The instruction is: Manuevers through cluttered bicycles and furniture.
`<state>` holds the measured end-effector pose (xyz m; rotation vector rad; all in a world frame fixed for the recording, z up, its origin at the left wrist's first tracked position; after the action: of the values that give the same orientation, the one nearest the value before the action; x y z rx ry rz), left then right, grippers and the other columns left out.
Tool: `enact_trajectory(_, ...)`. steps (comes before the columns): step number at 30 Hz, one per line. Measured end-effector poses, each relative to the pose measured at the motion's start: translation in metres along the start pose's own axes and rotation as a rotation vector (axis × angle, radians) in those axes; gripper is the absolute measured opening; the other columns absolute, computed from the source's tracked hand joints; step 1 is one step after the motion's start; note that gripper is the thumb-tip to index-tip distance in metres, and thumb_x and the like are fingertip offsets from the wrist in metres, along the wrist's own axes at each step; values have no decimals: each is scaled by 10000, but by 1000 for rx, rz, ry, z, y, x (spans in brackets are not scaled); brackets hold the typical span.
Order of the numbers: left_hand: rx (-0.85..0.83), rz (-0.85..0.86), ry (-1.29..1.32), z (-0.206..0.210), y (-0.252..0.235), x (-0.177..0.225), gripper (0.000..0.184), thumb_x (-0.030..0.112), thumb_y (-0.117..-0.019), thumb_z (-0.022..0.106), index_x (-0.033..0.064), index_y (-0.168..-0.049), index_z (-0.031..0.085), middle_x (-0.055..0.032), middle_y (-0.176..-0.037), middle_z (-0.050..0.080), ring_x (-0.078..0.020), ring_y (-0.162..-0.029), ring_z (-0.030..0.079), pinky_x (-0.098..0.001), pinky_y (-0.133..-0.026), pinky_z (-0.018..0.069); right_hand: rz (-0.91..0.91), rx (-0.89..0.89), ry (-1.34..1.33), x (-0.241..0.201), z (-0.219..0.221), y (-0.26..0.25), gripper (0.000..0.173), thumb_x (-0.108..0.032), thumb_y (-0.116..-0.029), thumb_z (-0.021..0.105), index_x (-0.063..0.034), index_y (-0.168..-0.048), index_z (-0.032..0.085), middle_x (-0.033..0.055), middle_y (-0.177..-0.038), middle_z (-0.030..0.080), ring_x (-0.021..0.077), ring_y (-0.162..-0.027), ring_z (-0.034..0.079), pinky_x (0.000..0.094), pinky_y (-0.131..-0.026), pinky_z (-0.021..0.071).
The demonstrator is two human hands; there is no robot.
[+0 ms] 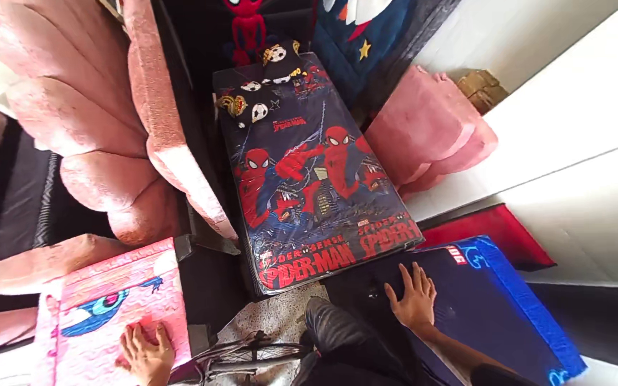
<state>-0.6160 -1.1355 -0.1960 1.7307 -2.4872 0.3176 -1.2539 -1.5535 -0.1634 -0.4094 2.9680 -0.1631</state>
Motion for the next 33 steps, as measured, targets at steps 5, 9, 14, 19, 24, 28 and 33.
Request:
enact_trajectory(5,2,18,22,4,1,-3,786,649,-1024,317,118,-1604,346,-121,-1695,259,-309,-1585,174,-642,-1245,114,-9,-27,-14,4,0,8,889,-766,-892,337,-215,-1584,429,147,-1681,296,356,-1556,257,607,-1243,168)
enact_trajectory(9,2,8,-11,5,-3,-5,754,629,-1023,336,143,-1598,362,-85,-1695,270,-264,-1585,182,-588,-1264,123,-27,-58,-2,-8,-9,13,881,-717,-909,344,-153,-1581,422,217,-1663,298,420,-1541,265,655,-1221,186)
enact_trajectory(14,-64,8,-51,0,-5,-7,751,617,-1035,310,134,-1609,331,-108,-1697,256,-278,-1584,183,-608,-1253,135,-47,-66,1,-9,-5,24,856,-675,-931,348,-132,-1591,389,249,-1662,270,444,-1544,235,666,-1218,162)
enact_trajectory(19,-94,-20,-70,-1,-9,-11,711,601,-1045,325,177,-1617,330,-41,-1703,259,-203,-1585,181,-525,-1280,107,-43,-83,-6,-3,-3,24,797,-629,-949,379,-138,-1576,407,248,-1659,283,429,-1550,228,638,-1232,151)
enact_trajectory(24,-97,-24,-75,2,-9,4,717,588,-1049,310,149,-1616,323,-66,-1702,258,-222,-1584,186,-538,-1273,110,-29,-58,4,-8,1,18,792,-630,-948,356,-160,-1585,392,242,-1660,286,422,-1550,231,630,-1229,148)
enact_trajectory(28,-91,-19,-93,-1,-8,2,707,569,-1054,309,142,-1618,318,-66,-1702,257,-215,-1584,187,-514,-1278,117,-7,-94,-12,-12,-4,18,805,-627,-940,363,-142,-1582,393,266,-1653,279,451,-1544,221,642,-1223,136)
enact_trajectory(33,-113,-12,-144,-2,-8,9,706,546,-1059,282,118,-1620,299,-92,-1704,241,-235,-1585,183,-492,-1279,132,14,-139,-17,-11,-9,7,824,-655,-939,353,-136,-1577,404,288,-1636,302,477,-1529,243,652,-1220,145)
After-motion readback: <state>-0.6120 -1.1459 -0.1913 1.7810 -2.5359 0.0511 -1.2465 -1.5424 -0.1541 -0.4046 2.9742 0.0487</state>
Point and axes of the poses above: each hand's wrist, its own y-axis away from the middle knuckle, its own z-axis out of the palm, x = y × z, the point moved 2 cm from there along -y, towards the middle knuckle
